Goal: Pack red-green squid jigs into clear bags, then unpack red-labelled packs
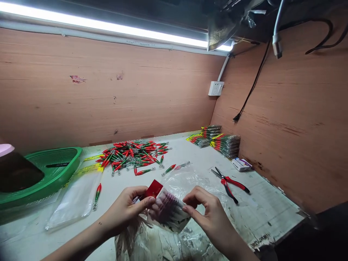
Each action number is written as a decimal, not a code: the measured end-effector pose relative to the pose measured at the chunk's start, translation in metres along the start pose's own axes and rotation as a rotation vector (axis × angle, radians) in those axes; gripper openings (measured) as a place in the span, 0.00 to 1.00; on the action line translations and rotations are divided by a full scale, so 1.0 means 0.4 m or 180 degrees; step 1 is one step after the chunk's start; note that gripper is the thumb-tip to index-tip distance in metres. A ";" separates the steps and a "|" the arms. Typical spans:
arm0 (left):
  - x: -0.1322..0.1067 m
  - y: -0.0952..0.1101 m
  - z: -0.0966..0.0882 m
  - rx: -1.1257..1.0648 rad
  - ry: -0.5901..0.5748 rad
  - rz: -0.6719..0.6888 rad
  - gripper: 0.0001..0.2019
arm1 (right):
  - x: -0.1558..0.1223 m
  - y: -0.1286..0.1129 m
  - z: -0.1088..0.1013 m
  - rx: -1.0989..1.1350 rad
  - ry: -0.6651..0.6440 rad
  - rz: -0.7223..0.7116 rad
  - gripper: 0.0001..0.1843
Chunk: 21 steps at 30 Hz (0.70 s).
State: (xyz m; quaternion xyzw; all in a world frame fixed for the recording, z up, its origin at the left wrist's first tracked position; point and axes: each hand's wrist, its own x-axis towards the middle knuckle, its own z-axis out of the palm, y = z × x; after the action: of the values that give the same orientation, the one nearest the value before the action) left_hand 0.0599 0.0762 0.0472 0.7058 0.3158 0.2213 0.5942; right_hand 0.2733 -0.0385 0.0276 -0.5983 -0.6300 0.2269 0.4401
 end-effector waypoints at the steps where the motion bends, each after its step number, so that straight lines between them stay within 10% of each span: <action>1: -0.004 0.000 0.004 -0.0133 0.0001 -0.0075 0.20 | 0.003 -0.002 0.003 -0.0015 -0.0044 0.0009 0.12; 11: 0.003 -0.046 -0.037 -0.1255 0.0368 -0.0983 0.27 | 0.003 0.012 -0.024 -0.0454 0.0184 -0.0848 0.09; 21: -0.001 -0.047 -0.035 -0.1385 0.0192 -0.0789 0.24 | 0.087 0.011 -0.003 -0.0404 -0.0790 -0.0101 0.10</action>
State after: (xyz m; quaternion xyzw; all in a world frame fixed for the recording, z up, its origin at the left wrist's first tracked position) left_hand 0.0465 0.0876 0.0315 0.5103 0.3624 0.2305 0.7450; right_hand 0.2802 -0.0048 0.0346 -0.5822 -0.7021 0.2519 0.3235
